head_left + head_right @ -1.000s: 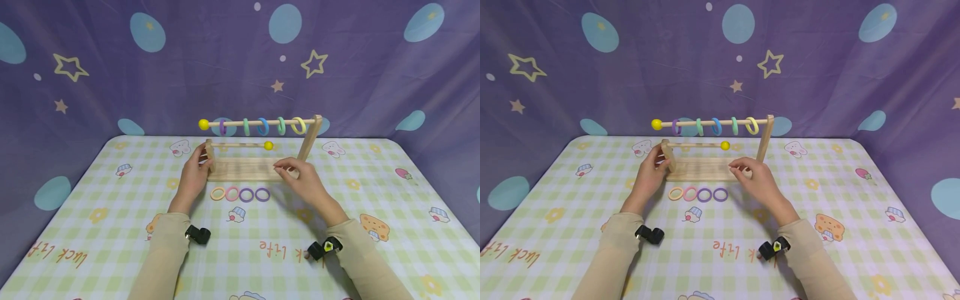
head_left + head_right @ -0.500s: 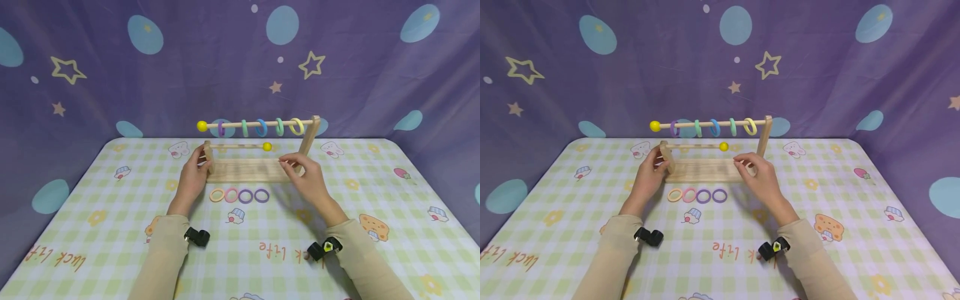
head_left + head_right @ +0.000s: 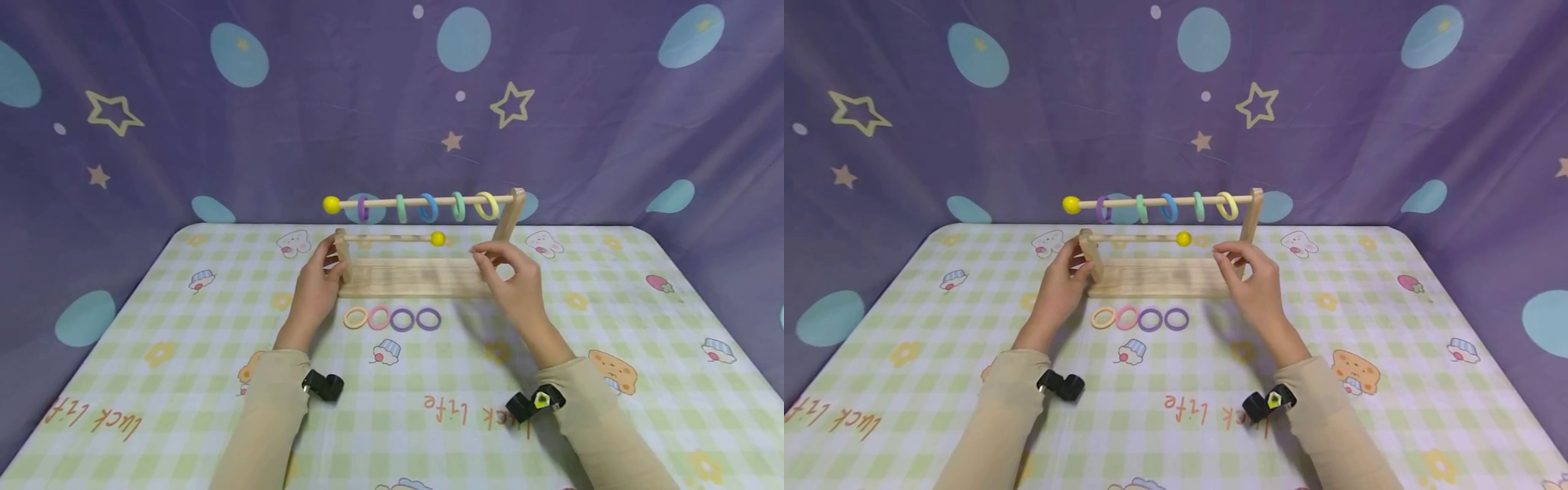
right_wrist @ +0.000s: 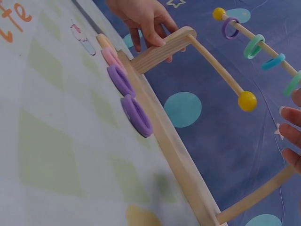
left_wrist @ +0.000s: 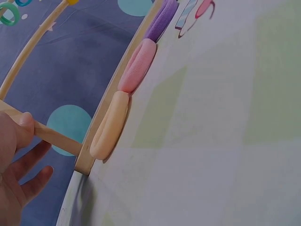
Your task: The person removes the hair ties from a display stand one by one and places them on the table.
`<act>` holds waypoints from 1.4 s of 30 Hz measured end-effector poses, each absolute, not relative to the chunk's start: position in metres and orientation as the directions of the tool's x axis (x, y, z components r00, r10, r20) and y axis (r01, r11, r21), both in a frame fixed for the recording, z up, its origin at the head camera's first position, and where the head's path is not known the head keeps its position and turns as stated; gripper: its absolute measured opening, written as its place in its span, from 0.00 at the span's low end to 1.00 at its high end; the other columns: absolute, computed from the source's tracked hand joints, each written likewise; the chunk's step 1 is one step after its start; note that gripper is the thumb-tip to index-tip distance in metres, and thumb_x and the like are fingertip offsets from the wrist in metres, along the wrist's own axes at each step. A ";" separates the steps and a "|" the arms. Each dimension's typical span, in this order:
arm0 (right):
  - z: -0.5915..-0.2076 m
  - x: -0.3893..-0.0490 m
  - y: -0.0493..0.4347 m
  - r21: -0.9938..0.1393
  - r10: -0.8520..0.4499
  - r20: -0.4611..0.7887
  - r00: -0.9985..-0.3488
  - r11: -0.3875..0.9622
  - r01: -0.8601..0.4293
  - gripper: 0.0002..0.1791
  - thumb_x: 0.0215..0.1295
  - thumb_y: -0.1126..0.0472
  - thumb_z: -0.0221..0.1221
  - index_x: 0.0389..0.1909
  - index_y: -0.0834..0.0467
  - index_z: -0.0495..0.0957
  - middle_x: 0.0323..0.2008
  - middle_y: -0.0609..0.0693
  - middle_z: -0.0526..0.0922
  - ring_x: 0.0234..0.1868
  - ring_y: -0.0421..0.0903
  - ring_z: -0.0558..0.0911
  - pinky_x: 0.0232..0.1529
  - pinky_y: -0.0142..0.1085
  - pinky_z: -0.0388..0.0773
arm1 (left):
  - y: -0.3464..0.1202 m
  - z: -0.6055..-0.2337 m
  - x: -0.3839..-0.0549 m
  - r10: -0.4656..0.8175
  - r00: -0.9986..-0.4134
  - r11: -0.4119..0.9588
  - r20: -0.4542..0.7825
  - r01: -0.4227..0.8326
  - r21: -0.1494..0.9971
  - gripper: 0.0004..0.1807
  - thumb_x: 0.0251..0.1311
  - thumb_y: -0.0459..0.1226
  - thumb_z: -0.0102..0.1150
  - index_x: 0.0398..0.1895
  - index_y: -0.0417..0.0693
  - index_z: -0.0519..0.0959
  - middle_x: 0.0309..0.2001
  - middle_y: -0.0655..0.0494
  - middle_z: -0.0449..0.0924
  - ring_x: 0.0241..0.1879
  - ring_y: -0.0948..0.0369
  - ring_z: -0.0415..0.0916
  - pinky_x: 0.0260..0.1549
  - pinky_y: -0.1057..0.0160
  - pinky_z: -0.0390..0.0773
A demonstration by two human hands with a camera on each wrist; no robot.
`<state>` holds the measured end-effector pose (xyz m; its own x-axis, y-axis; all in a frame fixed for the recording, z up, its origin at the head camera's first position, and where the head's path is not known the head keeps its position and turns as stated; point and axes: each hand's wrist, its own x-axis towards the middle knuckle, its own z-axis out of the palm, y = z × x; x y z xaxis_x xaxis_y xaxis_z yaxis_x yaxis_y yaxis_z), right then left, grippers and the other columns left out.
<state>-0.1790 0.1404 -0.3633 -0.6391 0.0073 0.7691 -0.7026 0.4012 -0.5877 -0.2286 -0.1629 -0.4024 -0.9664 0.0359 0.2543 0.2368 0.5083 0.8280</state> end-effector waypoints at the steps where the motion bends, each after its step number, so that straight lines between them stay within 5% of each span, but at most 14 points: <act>1: -0.362 -0.178 0.141 -0.604 0.021 0.759 -0.651 0.395 -0.692 0.07 0.58 0.82 0.61 0.36 0.73 0.82 0.33 0.66 0.84 0.30 0.46 0.79 0.38 0.28 0.75 | -0.163 -0.402 -0.228 0.037 -0.967 0.509 0.253 0.236 0.828 0.28 0.72 0.32 0.52 0.74 0.45 0.61 0.64 0.40 0.71 0.62 0.47 0.71 0.58 0.51 0.73; 9: -0.359 -0.179 0.146 -0.706 0.170 0.699 -0.695 0.321 -0.632 0.04 0.61 0.79 0.61 0.37 0.76 0.80 0.34 0.67 0.84 0.34 0.35 0.79 0.39 0.29 0.75 | -0.163 -0.402 -0.228 0.036 -0.965 0.506 0.260 0.242 0.828 0.29 0.71 0.32 0.52 0.74 0.44 0.62 0.63 0.40 0.71 0.61 0.47 0.72 0.57 0.51 0.73; 18: -0.370 -0.193 0.163 -0.742 0.235 0.666 -0.708 0.314 -0.593 0.06 0.61 0.77 0.62 0.39 0.75 0.80 0.36 0.66 0.84 0.37 0.34 0.80 0.41 0.28 0.75 | -0.163 -0.401 -0.228 0.034 -0.965 0.503 0.261 0.242 0.830 0.29 0.71 0.31 0.53 0.73 0.45 0.62 0.63 0.40 0.72 0.61 0.46 0.72 0.57 0.51 0.73; 42: -0.373 -0.204 0.196 -0.815 0.296 0.573 -0.764 0.298 -0.496 0.11 0.64 0.66 0.66 0.41 0.71 0.83 0.32 0.40 0.85 0.32 0.36 0.82 0.38 0.26 0.76 | -0.162 -0.401 -0.228 0.036 -0.966 0.509 0.255 0.238 0.828 0.29 0.72 0.31 0.52 0.74 0.43 0.61 0.64 0.39 0.71 0.61 0.46 0.71 0.59 0.51 0.72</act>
